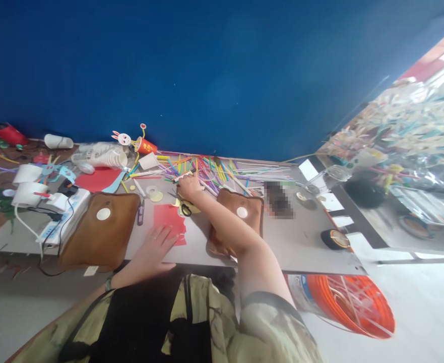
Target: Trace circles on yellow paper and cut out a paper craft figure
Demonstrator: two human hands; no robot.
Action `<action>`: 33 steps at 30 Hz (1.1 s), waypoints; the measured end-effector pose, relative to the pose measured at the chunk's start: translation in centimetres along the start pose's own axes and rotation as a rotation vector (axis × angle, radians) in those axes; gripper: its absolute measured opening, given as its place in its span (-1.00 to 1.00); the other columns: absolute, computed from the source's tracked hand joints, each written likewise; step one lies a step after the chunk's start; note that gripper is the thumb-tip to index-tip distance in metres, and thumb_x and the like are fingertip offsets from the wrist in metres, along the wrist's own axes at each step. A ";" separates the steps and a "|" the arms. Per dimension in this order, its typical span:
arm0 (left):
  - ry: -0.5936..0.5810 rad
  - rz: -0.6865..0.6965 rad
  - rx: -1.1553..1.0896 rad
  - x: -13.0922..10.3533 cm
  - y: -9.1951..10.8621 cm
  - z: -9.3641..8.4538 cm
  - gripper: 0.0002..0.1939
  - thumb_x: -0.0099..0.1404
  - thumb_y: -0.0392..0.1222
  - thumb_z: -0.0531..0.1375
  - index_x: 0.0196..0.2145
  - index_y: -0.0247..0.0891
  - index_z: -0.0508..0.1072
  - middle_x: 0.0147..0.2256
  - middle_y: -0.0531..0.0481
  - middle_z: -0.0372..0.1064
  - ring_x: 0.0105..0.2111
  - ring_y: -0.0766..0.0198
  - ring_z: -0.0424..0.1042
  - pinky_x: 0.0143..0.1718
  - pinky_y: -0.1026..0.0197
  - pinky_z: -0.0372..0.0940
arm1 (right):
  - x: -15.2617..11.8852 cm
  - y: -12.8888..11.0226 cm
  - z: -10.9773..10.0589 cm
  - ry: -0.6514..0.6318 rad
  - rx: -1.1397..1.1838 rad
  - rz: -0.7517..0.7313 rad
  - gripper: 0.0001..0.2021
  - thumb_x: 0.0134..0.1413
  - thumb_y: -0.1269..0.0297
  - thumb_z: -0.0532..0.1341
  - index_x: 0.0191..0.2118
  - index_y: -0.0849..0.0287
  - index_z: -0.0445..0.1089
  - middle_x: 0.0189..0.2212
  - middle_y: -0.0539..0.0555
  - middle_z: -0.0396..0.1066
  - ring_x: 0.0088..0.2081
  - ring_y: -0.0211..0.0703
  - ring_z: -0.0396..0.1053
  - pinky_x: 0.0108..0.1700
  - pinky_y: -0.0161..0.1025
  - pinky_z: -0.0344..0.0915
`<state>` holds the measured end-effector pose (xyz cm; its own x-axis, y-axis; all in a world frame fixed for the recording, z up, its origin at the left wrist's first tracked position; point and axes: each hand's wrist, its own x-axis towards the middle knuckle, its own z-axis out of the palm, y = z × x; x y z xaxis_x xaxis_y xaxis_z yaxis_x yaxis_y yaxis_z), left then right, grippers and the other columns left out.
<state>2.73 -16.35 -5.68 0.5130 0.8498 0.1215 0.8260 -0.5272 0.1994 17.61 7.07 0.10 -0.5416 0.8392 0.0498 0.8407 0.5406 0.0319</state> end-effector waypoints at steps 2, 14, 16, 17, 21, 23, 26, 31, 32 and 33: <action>0.007 0.007 0.025 0.0 -0.1 0.1 -0.11 0.10 0.18 0.36 0.31 -0.15 0.24 0.30 -0.34 0.13 0.31 -0.32 0.07 0.32 -0.32 -0.09 | -0.4 -0.2 0.3 -0.007 0.000 -0.004 -0.72 0.23 0.31 0.12 -0.13 0.33 0.55 -0.13 0.39 0.55 -0.04 0.19 0.38 0.04 0.04 0.05; 0.092 0.040 0.096 -0.2 -0.3 0.3 -0.18 0.14 0.18 0.34 0.29 -0.16 0.30 0.23 -0.32 0.23 0.25 -0.28 0.16 0.29 -0.27 -0.01 | -0.9 -1.0 -0.1 -0.018 0.027 -0.086 -0.69 0.29 0.48 0.03 -0.01 0.41 0.48 -0.01 0.38 0.49 0.03 0.11 0.37 0.10 -0.01 0.10; 0.100 0.048 0.108 -0.2 -0.3 0.3 -0.20 0.15 0.17 0.33 0.28 -0.17 0.33 0.23 -0.33 0.24 0.25 -0.29 0.16 0.29 -0.27 -0.01 | -0.9 -1.0 -0.1 -0.018 0.036 -0.094 -0.69 0.30 0.50 0.02 -0.02 0.42 0.47 -0.02 0.39 0.49 0.02 0.10 0.37 0.10 -0.01 0.10; 0.104 0.052 0.112 -0.2 -0.4 0.3 -0.21 0.15 0.17 0.33 0.27 -0.17 0.34 0.23 -0.33 0.24 0.25 -0.29 0.16 0.29 -0.27 -0.01 | -1.0 -1.0 0.0 -0.018 0.042 -0.098 -0.68 0.30 0.50 0.01 -0.02 0.42 0.47 -0.02 0.39 0.49 0.02 0.10 0.37 0.10 -0.01 0.10; 0.109 0.056 0.121 -0.3 -0.4 0.5 -0.21 0.15 0.16 0.32 0.27 -0.19 0.34 0.23 -0.34 0.23 0.25 -0.30 0.15 0.28 -0.28 0.00 | -1.1 -1.2 -0.1 -0.018 0.070 -0.099 -0.69 0.30 0.48 0.03 -0.04 0.39 0.49 -0.05 0.35 0.51 0.01 0.08 0.38 0.11 -0.03 0.10; 0.108 0.054 0.118 -0.3 -0.4 0.6 -0.20 0.15 0.16 0.33 0.27 -0.19 0.34 0.23 -0.34 0.24 0.25 -0.30 0.16 0.28 -0.28 0.00 | -1.2 -1.2 -0.5 -0.016 0.089 -0.083 -0.72 0.29 0.42 0.08 -0.05 0.36 0.51 -0.05 0.32 0.52 0.02 0.07 0.38 0.11 -0.04 0.10; 0.110 0.052 0.109 -0.3 -0.4 0.6 -0.20 0.15 0.15 0.33 0.28 -0.17 0.33 0.23 -0.32 0.24 0.25 -0.28 0.16 0.28 -0.26 0.01 | -1.6 -0.3 -1.6 0.000 0.124 -0.030 -0.69 0.31 0.25 0.14 0.02 0.29 0.49 0.00 0.29 0.51 0.07 0.07 0.37 0.13 -0.06 0.10; 0.121 0.059 0.092 -0.4 -0.5 0.7 -0.20 0.14 0.18 0.33 0.27 -0.16 0.34 0.25 -0.31 0.24 0.27 -0.27 0.14 0.30 -0.27 -0.01 | -2.6 5.4 -4.4 -0.050 0.163 0.160 -0.72 0.28 0.22 0.17 -0.06 0.20 0.55 -0.12 0.18 0.58 -0.07 -0.01 0.46 0.01 -0.14 0.19; 0.121 0.060 0.089 -0.4 -0.5 0.7 -0.20 0.14 0.19 0.33 0.26 -0.16 0.35 0.25 -0.31 0.23 0.28 -0.27 0.14 0.30 -0.27 -0.02 | -2.9 7.0 -4.9 -0.075 0.166 0.202 -0.73 0.27 0.23 0.16 -0.09 0.21 0.57 -0.17 0.16 0.60 -0.11 -0.03 0.48 -0.07 -0.19 0.22; 0.122 0.061 0.086 -0.4 -0.5 0.8 -0.21 0.14 0.19 0.33 0.26 -0.17 0.35 0.26 -0.31 0.23 0.28 -0.27 0.13 0.31 -0.28 -0.02 | -3.3 8.4 -5.4 -0.100 0.168 0.240 -0.73 0.24 0.25 0.17 -0.12 0.21 0.58 -0.20 0.15 0.60 -0.16 -0.05 0.49 -0.15 -0.23 0.23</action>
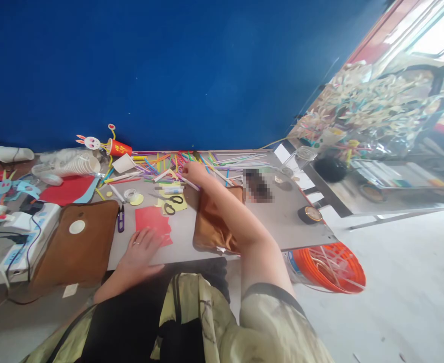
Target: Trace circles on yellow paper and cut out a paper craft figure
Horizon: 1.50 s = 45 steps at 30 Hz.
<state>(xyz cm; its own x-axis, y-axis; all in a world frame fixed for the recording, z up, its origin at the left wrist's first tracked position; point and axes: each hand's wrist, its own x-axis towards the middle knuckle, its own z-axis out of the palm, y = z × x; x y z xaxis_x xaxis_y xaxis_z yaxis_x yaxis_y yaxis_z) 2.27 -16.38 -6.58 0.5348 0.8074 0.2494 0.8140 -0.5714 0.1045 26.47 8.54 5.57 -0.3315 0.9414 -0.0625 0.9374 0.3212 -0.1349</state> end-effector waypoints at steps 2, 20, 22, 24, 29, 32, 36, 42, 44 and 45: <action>0.002 -0.002 -0.002 0.0 -0.1 0.1 -0.21 0.14 0.20 0.33 0.25 -0.17 0.36 0.26 -0.31 0.22 0.29 -0.27 0.12 0.31 -0.28 -0.03 | -0.3 2.4 -1.0 -0.036 -0.004 0.062 -0.74 0.20 0.31 0.17 -0.13 0.23 0.59 -0.23 0.12 0.61 -0.21 -0.11 0.50 -0.24 -0.30 0.22; -0.031 -0.003 -0.009 0.0 0.1 0.1 -0.17 0.15 0.19 0.33 0.30 -0.12 0.26 0.27 -0.30 0.18 0.27 -0.26 0.13 0.29 -0.29 -0.01 | -2.6 -0.7 2.4 0.047 0.036 0.001 -0.76 0.21 0.25 0.17 -0.12 0.24 0.50 -0.21 0.18 0.59 -0.14 -0.03 0.49 0.01 -0.18 0.22; -0.025 -0.001 -0.009 -0.1 0.1 0.3 -0.15 0.15 0.20 0.33 0.31 -0.13 0.25 0.29 -0.31 0.15 0.28 -0.26 0.12 0.29 -0.30 -0.02 | -3.6 -1.0 2.1 0.120 0.084 -0.041 -0.75 0.25 0.23 0.12 -0.14 0.24 0.48 -0.24 0.14 0.58 -0.19 -0.11 0.47 0.03 -0.20 0.19; -0.021 0.003 -0.007 -0.1 0.1 0.3 -0.15 0.14 0.20 0.34 0.30 -0.15 0.25 0.29 -0.31 0.14 0.29 -0.26 0.10 0.30 -0.31 -0.04 | -4.7 -1.4 2.0 0.245 0.218 -0.091 -0.79 0.20 0.23 0.14 -0.25 0.23 0.47 -0.33 0.10 0.56 -0.28 -0.15 0.44 0.05 -0.18 0.18; -0.029 0.008 0.000 -0.1 0.1 0.1 -0.20 0.18 0.18 0.32 0.28 -0.17 0.26 0.30 -0.31 0.13 0.32 -0.26 0.05 0.31 -0.31 -0.05 | -6.8 -2.8 1.7 0.301 0.872 -0.075 -0.81 0.04 0.14 0.18 -0.42 0.17 0.38 -0.47 0.02 0.46 -0.41 -0.21 0.34 -0.19 -0.24 0.27; -0.035 0.009 -0.006 -0.1 0.1 0.0 -0.21 0.18 0.18 0.31 0.27 -0.19 0.27 0.30 -0.33 0.12 0.33 -0.26 0.04 0.31 -0.31 -0.05 | -7.4 -3.7 1.3 0.195 1.340 -0.006 -0.76 0.01 0.07 0.19 -0.49 0.13 0.29 -0.52 -0.01 0.37 -0.44 -0.24 0.28 -0.26 -0.27 0.28; -0.034 0.001 -0.015 -0.1 0.1 0.1 -0.19 0.16 0.18 0.32 0.27 -0.20 0.26 0.30 -0.34 0.12 0.33 -0.27 0.04 0.31 -0.32 -0.04 | -8.0 -4.9 0.6 0.054 1.757 0.088 -0.72 -0.01 0.09 0.24 -0.55 0.10 0.18 -0.60 -0.06 0.22 -0.52 -0.28 0.15 -0.28 -0.25 0.29; -0.035 0.000 -0.013 -0.1 0.1 0.1 -0.19 0.16 0.19 0.32 0.27 -0.18 0.27 0.30 -0.33 0.12 0.33 -0.27 0.04 0.30 -0.32 -0.04 | -9.4 -6.2 -0.4 -0.039 1.835 0.092 -0.73 0.11 0.15 0.10 -0.56 0.08 0.15 -0.63 -0.06 0.13 -0.54 -0.23 0.10 -0.16 -0.15 0.33; -0.030 0.002 -0.009 -0.1 0.1 0.1 -0.19 0.17 0.19 0.32 0.28 -0.19 0.26 0.30 -0.33 0.12 0.33 -0.27 0.04 0.31 -0.33 -0.04 | -9.7 -6.5 -0.6 -0.022 1.768 0.108 -0.72 0.15 0.14 0.04 -0.55 0.07 0.13 -0.62 -0.03 0.16 -0.52 -0.19 0.14 -0.13 -0.12 0.33; -0.026 0.002 -0.008 -0.1 0.1 0.1 -0.19 0.17 0.18 0.32 0.28 -0.18 0.26 0.30 -0.34 0.12 0.33 -0.28 0.03 0.31 -0.33 -0.04 | -9.8 -6.6 -0.5 -0.013 1.742 0.114 -0.72 0.17 0.14 0.02 -0.55 0.07 0.12 -0.61 -0.03 0.19 -0.51 -0.18 0.17 -0.12 -0.11 0.34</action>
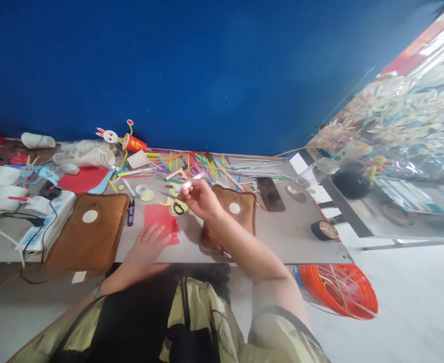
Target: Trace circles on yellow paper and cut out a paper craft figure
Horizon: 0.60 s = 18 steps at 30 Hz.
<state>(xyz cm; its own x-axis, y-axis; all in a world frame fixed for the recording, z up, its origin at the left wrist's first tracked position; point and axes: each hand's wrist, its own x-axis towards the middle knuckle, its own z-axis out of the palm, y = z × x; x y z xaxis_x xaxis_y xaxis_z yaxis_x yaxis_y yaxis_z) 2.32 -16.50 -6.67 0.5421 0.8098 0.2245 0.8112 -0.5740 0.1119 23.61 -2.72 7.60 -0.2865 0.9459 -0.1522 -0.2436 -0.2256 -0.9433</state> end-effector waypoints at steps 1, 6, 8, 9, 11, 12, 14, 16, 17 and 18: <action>0.003 0.000 0.000 0.0 0.0 0.0 -0.19 0.16 0.17 0.33 0.28 -0.19 0.26 0.30 -0.34 0.12 0.34 -0.28 0.03 0.31 -0.33 -0.04 | 0.0 0.1 0.0 0.005 -0.018 -0.007 -0.71 0.18 0.13 0.01 -0.54 0.07 0.12 -0.60 -0.02 0.21 -0.51 -0.18 0.18 -0.13 -0.12 0.34; 0.001 0.014 0.004 0.0 -0.1 -0.2 -0.20 0.17 0.15 0.32 0.28 -0.20 0.27 0.29 -0.34 0.14 0.33 -0.27 0.05 0.31 -0.31 -0.03 | 0.3 1.6 -0.4 -0.031 -0.259 -0.121 -0.70 0.22 0.06 0.02 -0.44 0.11 0.26 -0.53 0.05 0.40 -0.49 -0.19 0.31 -0.26 -0.20 0.35; 0.007 0.007 0.009 0.0 0.0 -0.3 -0.22 0.18 0.13 0.32 0.28 -0.18 0.28 0.29 -0.33 0.15 0.32 -0.26 0.07 0.31 -0.31 -0.02 | 0.4 2.1 -0.9 -0.051 -0.633 -0.174 -0.70 0.25 0.07 0.05 -0.38 0.16 0.33 -0.47 0.11 0.49 -0.44 -0.15 0.39 -0.26 -0.21 0.33; 0.009 0.003 0.010 0.0 0.0 -0.4 -0.23 0.19 0.12 0.32 0.28 -0.17 0.29 0.28 -0.33 0.17 0.31 -0.26 0.08 0.31 -0.31 -0.01 | 0.5 2.3 -1.2 -0.047 -0.879 -0.193 -0.71 0.25 0.09 0.08 -0.36 0.18 0.37 -0.44 0.14 0.52 -0.40 -0.11 0.44 -0.21 -0.19 0.33; 0.011 0.001 0.008 0.0 0.0 -0.6 -0.26 0.19 0.10 0.32 0.27 -0.17 0.31 0.28 -0.32 0.19 0.30 -0.27 0.11 0.30 -0.30 0.00 | 0.8 2.4 -1.8 -0.006 -1.364 -0.194 -0.73 0.28 0.15 0.11 -0.27 0.24 0.44 -0.37 0.22 0.57 -0.28 0.00 0.51 -0.06 -0.11 0.30; 0.013 0.003 0.008 0.1 0.1 -0.7 -0.27 0.20 0.09 0.31 0.27 -0.17 0.32 0.28 -0.33 0.19 0.30 -0.27 0.11 0.30 -0.29 0.01 | 1.0 2.3 -2.1 0.022 -1.557 -0.172 -0.72 0.29 0.18 0.10 -0.21 0.27 0.47 -0.33 0.26 0.59 -0.22 0.05 0.53 0.01 -0.08 0.26; 0.019 0.008 0.010 0.1 0.1 -0.9 -0.28 0.22 0.09 0.30 0.27 -0.20 0.33 0.28 -0.33 0.20 0.30 -0.27 0.12 0.30 -0.28 0.02 | 1.7 2.2 -2.7 0.065 -1.784 -0.097 -0.68 0.31 0.19 0.08 -0.10 0.29 0.49 -0.23 0.32 0.60 -0.13 0.12 0.54 0.06 -0.05 0.23; 0.029 0.013 0.017 0.0 0.1 -1.0 -0.30 0.23 0.07 0.30 0.26 -0.21 0.34 0.28 -0.34 0.21 0.30 -0.27 0.13 0.30 -0.28 0.03 | 2.6 2.2 -3.4 0.096 -1.828 -0.047 -0.68 0.29 0.21 0.11 -0.09 0.31 0.52 -0.18 0.38 0.59 -0.08 0.18 0.54 0.05 -0.05 0.24; 0.033 0.014 0.021 0.0 0.1 -1.0 -0.31 0.23 0.07 0.30 0.26 -0.22 0.35 0.27 -0.34 0.21 0.29 -0.27 0.13 0.29 -0.28 0.04 | 3.1 2.1 -3.8 0.108 -1.833 -0.029 -0.68 0.28 0.22 0.11 -0.09 0.32 0.53 -0.17 0.40 0.59 -0.07 0.19 0.53 0.03 -0.05 0.25; 0.037 0.016 0.024 0.0 0.1 -1.0 -0.31 0.23 0.06 0.30 0.26 -0.22 0.35 0.27 -0.35 0.22 0.29 -0.27 0.14 0.29 -0.28 0.05 | 3.5 2.2 -4.1 0.120 -1.834 -0.013 -0.68 0.28 0.22 0.12 -0.10 0.32 0.54 -0.16 0.41 0.58 -0.06 0.20 0.53 0.02 -0.06 0.27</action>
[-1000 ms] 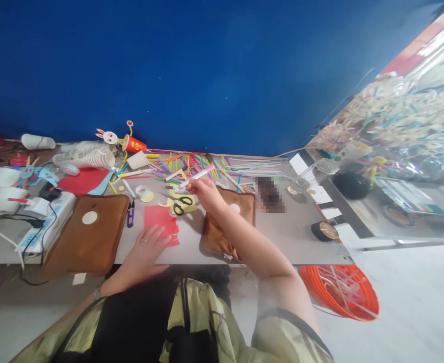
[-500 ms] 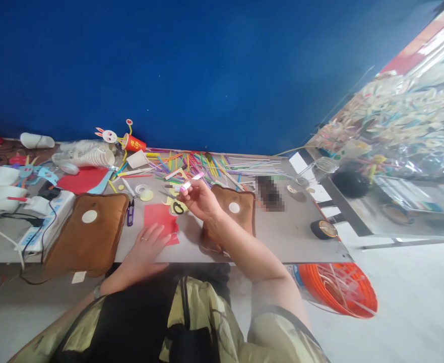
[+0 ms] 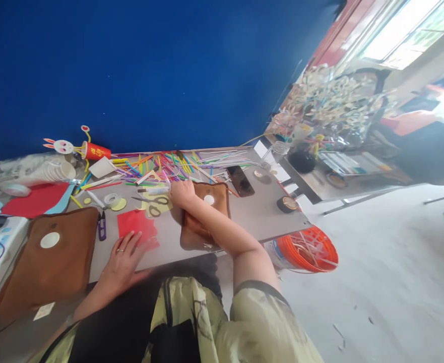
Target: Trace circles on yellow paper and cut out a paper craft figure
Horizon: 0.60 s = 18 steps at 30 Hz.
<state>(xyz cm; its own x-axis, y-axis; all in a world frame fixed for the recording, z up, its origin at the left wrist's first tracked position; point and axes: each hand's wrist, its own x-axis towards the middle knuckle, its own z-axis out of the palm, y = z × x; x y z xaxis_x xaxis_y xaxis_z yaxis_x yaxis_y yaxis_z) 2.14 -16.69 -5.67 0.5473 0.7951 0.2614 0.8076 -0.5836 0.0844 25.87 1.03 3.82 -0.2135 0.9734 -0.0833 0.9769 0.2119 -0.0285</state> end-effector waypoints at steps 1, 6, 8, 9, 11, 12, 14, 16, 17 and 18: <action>0.002 0.002 0.004 0.0 0.0 0.0 -0.32 0.23 0.06 0.30 0.25 -0.23 0.36 0.27 -0.35 0.22 0.29 -0.27 0.14 0.29 -0.28 0.05 | 0.3 0.2 0.1 -0.004 -0.004 0.013 -0.67 0.29 0.21 0.11 -0.10 0.32 0.54 -0.16 0.41 0.58 -0.05 0.20 0.53 0.01 -0.06 0.27; 0.006 0.014 0.024 0.0 0.0 -0.1 -0.34 0.23 0.06 0.30 0.22 -0.23 0.38 0.25 -0.33 0.25 0.27 -0.24 0.17 0.28 -0.26 0.08 | 0.7 1.1 0.7 -0.011 -0.024 0.017 -0.62 0.33 0.12 0.11 -0.04 0.31 0.53 -0.12 0.40 0.57 -0.02 0.16 0.52 0.03 -0.08 0.28; 0.008 0.013 0.022 0.1 0.1 -0.2 -0.34 0.22 0.07 0.31 0.21 -0.22 0.39 0.25 -0.32 0.25 0.27 -0.23 0.17 0.28 -0.25 0.08 | 0.5 1.3 0.7 -0.021 -0.031 0.004 -0.62 0.33 0.13 0.11 -0.04 0.31 0.53 -0.12 0.40 0.57 -0.01 0.16 0.52 0.02 -0.10 0.29; 0.008 0.009 0.020 0.1 0.1 -0.2 -0.34 0.21 0.08 0.31 0.21 -0.22 0.39 0.25 -0.32 0.25 0.27 -0.24 0.18 0.28 -0.25 0.08 | 0.4 1.4 0.8 -0.028 -0.035 -0.005 -0.63 0.32 0.14 0.12 -0.04 0.31 0.54 -0.12 0.39 0.58 -0.02 0.16 0.52 0.01 -0.11 0.29; 0.004 0.001 0.016 0.1 0.1 -0.2 -0.33 0.21 0.08 0.32 0.21 -0.22 0.39 0.26 -0.32 0.24 0.27 -0.24 0.17 0.29 -0.25 0.07 | 0.2 1.6 0.8 -0.041 -0.042 -0.022 -0.64 0.31 0.15 0.13 -0.04 0.30 0.54 -0.13 0.38 0.58 -0.02 0.15 0.52 0.01 -0.12 0.28; 0.001 0.000 0.014 0.1 0.1 -0.1 -0.31 0.20 0.09 0.32 0.22 -0.22 0.38 0.26 -0.32 0.24 0.28 -0.25 0.17 0.29 -0.25 0.06 | 0.2 1.7 0.7 -0.048 -0.046 -0.029 -0.64 0.30 0.14 0.14 -0.04 0.30 0.54 -0.14 0.38 0.59 -0.02 0.15 0.52 0.01 -0.12 0.28; -0.007 0.000 0.012 0.0 0.1 0.1 -0.29 0.20 0.10 0.32 0.24 -0.20 0.35 0.28 -0.31 0.22 0.29 -0.25 0.15 0.30 -0.26 0.05 | 0.2 1.8 0.7 -0.061 -0.055 -0.041 -0.63 0.29 0.14 0.15 -0.03 0.31 0.55 -0.15 0.38 0.59 -0.02 0.14 0.52 0.03 -0.12 0.27; -0.011 -0.001 0.008 -0.1 0.1 0.3 -0.26 0.20 0.10 0.32 0.27 -0.19 0.32 0.29 -0.31 0.20 0.30 -0.25 0.13 0.30 -0.26 0.04 | 0.3 1.9 0.6 -0.073 -0.064 -0.049 -0.64 0.28 0.15 0.15 -0.03 0.30 0.54 -0.16 0.38 0.59 -0.02 0.14 0.52 0.05 -0.11 0.25; -0.014 -0.002 0.006 -0.1 0.0 0.4 -0.25 0.20 0.10 0.32 0.27 -0.18 0.31 0.29 -0.31 0.19 0.30 -0.25 0.13 0.30 -0.27 0.04 | 0.4 1.9 0.5 -0.077 -0.068 -0.052 -0.64 0.28 0.16 0.14 -0.02 0.30 0.54 -0.16 0.37 0.59 -0.01 0.14 0.52 0.06 -0.10 0.24; -0.017 -0.006 0.003 -0.1 0.0 0.6 -0.24 0.19 0.11 0.32 0.28 -0.17 0.30 0.29 -0.31 0.19 0.30 -0.26 0.12 0.30 -0.27 0.03 | 0.5 1.9 0.4 -0.080 -0.073 -0.055 -0.65 0.29 0.17 0.14 -0.02 0.29 0.54 -0.16 0.37 0.60 -0.01 0.14 0.52 0.07 -0.09 0.23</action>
<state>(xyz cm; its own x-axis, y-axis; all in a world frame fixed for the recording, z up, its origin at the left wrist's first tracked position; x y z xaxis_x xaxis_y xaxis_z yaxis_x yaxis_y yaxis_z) 2.22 -16.73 -6.26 0.5464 0.8011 0.2444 0.8114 -0.5786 0.0826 27.65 1.88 3.34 -0.2640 0.9507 -0.1627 0.9612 0.2733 0.0367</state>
